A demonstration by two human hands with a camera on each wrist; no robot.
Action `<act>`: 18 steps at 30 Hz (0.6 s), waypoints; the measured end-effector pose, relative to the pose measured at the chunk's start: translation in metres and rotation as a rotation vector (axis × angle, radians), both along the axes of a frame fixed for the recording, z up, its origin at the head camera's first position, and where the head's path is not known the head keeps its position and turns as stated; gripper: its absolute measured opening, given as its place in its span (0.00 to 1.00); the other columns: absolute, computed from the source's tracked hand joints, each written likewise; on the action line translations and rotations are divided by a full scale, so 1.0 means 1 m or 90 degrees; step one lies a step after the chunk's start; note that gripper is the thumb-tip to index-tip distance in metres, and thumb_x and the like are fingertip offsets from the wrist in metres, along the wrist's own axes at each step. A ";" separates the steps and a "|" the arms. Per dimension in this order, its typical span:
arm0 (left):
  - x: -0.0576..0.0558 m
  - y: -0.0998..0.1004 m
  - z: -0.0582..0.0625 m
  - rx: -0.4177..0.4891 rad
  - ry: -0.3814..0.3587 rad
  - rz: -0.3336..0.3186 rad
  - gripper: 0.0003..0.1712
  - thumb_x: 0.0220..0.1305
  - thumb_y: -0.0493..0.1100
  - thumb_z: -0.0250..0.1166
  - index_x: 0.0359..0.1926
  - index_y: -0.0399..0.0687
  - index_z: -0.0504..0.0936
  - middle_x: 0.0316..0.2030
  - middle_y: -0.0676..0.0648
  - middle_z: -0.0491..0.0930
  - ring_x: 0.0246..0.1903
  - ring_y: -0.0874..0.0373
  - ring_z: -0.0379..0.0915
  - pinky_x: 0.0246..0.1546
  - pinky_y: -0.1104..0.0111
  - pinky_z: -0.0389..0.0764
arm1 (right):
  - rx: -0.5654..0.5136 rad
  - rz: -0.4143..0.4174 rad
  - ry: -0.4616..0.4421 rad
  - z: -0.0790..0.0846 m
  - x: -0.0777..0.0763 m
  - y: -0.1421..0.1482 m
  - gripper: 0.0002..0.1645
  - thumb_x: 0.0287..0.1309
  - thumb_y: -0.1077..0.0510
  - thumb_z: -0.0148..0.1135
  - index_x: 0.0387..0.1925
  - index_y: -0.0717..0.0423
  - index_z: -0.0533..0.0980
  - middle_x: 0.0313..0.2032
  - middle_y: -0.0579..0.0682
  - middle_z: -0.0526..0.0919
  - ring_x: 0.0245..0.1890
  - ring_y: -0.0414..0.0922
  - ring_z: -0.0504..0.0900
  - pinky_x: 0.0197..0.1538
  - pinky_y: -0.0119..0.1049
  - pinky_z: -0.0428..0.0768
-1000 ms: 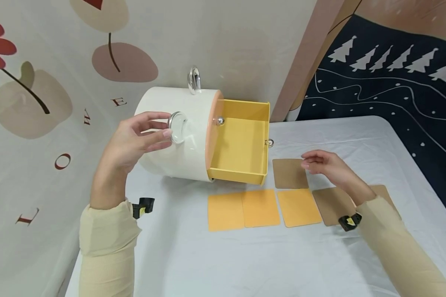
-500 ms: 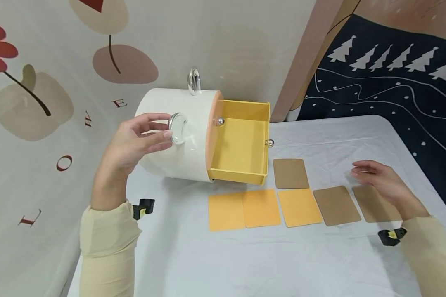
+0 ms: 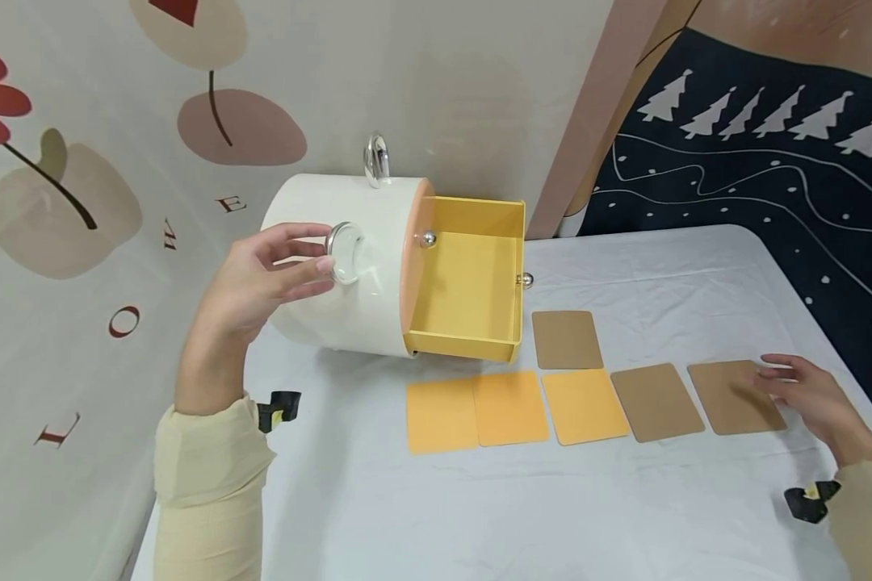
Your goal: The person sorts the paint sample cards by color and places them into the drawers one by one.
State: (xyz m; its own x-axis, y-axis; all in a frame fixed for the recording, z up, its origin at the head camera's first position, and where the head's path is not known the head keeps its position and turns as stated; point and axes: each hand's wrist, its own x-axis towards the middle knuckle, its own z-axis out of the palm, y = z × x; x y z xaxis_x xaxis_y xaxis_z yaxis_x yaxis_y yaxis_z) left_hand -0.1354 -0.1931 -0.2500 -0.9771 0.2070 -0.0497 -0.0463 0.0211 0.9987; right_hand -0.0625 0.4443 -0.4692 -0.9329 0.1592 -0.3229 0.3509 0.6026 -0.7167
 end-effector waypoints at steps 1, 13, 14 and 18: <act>0.000 0.000 0.000 0.000 0.000 -0.001 0.20 0.53 0.31 0.66 0.49 0.41 0.76 0.41 0.41 0.72 0.34 0.57 0.77 0.42 0.65 0.82 | 0.012 -0.011 -0.015 0.000 0.003 -0.002 0.40 0.58 0.47 0.59 0.61 0.68 0.56 0.44 0.54 0.72 0.38 0.38 0.74 0.38 0.35 0.78; 0.000 0.000 0.000 0.001 0.004 -0.001 0.20 0.53 0.31 0.66 0.49 0.40 0.76 0.40 0.41 0.72 0.34 0.57 0.77 0.41 0.65 0.82 | 0.053 -0.073 -0.091 -0.001 0.009 -0.016 0.50 0.54 0.45 0.62 0.57 0.80 0.50 0.55 0.79 0.51 0.52 0.71 0.54 0.51 0.65 0.64; 0.000 0.000 0.000 0.002 0.004 0.000 0.20 0.53 0.31 0.66 0.49 0.40 0.76 0.40 0.41 0.72 0.34 0.57 0.77 0.41 0.65 0.82 | 0.064 -0.071 -0.084 0.001 0.008 -0.018 0.48 0.53 0.46 0.62 0.55 0.80 0.51 0.53 0.78 0.54 0.50 0.69 0.57 0.47 0.59 0.69; 0.000 0.000 0.000 0.003 0.004 0.001 0.20 0.53 0.31 0.66 0.49 0.41 0.77 0.40 0.41 0.72 0.34 0.57 0.76 0.41 0.64 0.82 | 0.085 -0.074 -0.081 0.006 0.008 -0.018 0.41 0.53 0.48 0.64 0.49 0.78 0.57 0.43 0.70 0.64 0.41 0.59 0.65 0.31 0.36 0.70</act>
